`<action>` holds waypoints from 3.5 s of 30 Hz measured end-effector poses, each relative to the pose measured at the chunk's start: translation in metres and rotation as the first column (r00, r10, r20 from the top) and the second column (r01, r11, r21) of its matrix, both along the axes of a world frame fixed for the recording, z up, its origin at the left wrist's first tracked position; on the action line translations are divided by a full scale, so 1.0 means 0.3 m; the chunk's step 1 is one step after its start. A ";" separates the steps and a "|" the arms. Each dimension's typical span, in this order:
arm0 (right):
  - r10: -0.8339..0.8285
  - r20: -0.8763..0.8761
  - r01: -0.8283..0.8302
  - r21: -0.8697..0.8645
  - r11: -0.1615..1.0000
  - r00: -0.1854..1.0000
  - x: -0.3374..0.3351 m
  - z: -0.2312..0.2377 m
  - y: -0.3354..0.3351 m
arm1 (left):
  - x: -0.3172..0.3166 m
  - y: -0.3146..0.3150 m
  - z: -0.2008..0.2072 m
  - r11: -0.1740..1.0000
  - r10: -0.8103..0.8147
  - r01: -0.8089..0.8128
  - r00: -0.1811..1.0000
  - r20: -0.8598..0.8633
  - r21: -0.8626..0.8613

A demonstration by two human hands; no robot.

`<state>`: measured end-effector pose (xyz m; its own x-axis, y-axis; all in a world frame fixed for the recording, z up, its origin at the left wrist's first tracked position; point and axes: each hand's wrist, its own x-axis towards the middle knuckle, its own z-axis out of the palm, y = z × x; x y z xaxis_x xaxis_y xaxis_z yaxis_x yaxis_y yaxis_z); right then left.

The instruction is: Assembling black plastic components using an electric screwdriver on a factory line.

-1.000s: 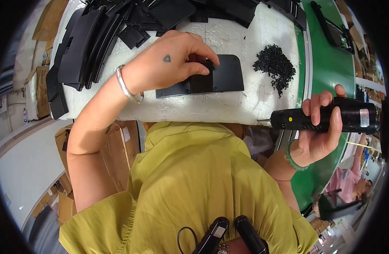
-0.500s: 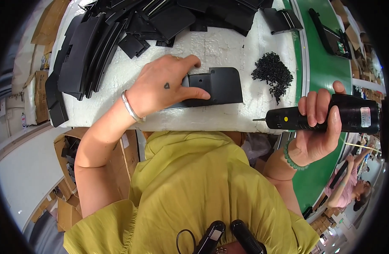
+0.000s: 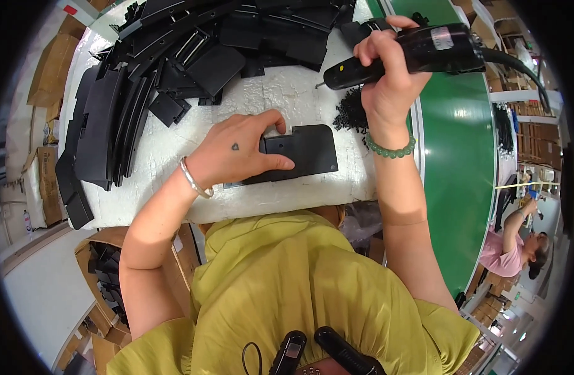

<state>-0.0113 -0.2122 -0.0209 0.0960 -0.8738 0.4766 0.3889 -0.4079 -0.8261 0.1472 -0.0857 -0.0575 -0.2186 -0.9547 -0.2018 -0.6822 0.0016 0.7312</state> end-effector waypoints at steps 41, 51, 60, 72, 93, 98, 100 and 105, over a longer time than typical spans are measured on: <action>0.623 -0.142 -0.639 -0.147 0.755 0.769 -0.088 0.145 0.259 | 0.071 0.058 -0.005 0.834 0.265 -0.340 0.938 -0.225 -0.434; 0.566 -0.138 -0.581 -0.111 0.806 0.813 -0.032 0.108 0.277 | 0.022 0.059 -0.003 0.991 0.119 -0.118 0.993 -0.017 0.056; 0.568 -0.210 -0.591 -0.070 0.803 0.796 -0.011 0.100 0.264 | 0.012 0.047 -0.027 0.993 0.115 -0.112 0.990 -0.075 0.045; 0.437 -0.352 -0.446 0.059 0.893 0.828 0.073 0.132 0.304 | 0.009 0.053 -0.062 0.990 0.128 -0.135 0.981 -0.147 -0.038; 0.186 -0.050 -0.189 -0.065 0.980 0.981 -0.204 0.159 0.187 | 0.064 0.033 -0.001 0.996 0.054 -0.060 0.995 -0.088 -0.067; 0.026 0.008 -0.026 0.019 0.999 1.000 -0.244 0.043 0.167 | 0.015 0.041 0.031 0.879 0.163 -0.202 0.979 -0.125 -0.431; 0.000 0.065 -0.002 0.035 0.999 0.998 -0.223 0.005 0.155 | -0.010 0.030 0.057 0.894 0.117 -0.156 0.986 -0.117 -0.420; -0.042 0.045 0.038 0.071 0.997 0.998 -0.208 -0.033 0.130 | -0.054 0.014 0.063 0.934 0.039 -0.072 0.994 -0.101 -0.351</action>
<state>-0.0737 -0.1733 -0.0310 0.0396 -0.9081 0.4168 0.4119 -0.3652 -0.8349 0.1310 -0.0814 -0.0385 -0.1648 -0.9717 0.1694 -0.6196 0.2356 0.7487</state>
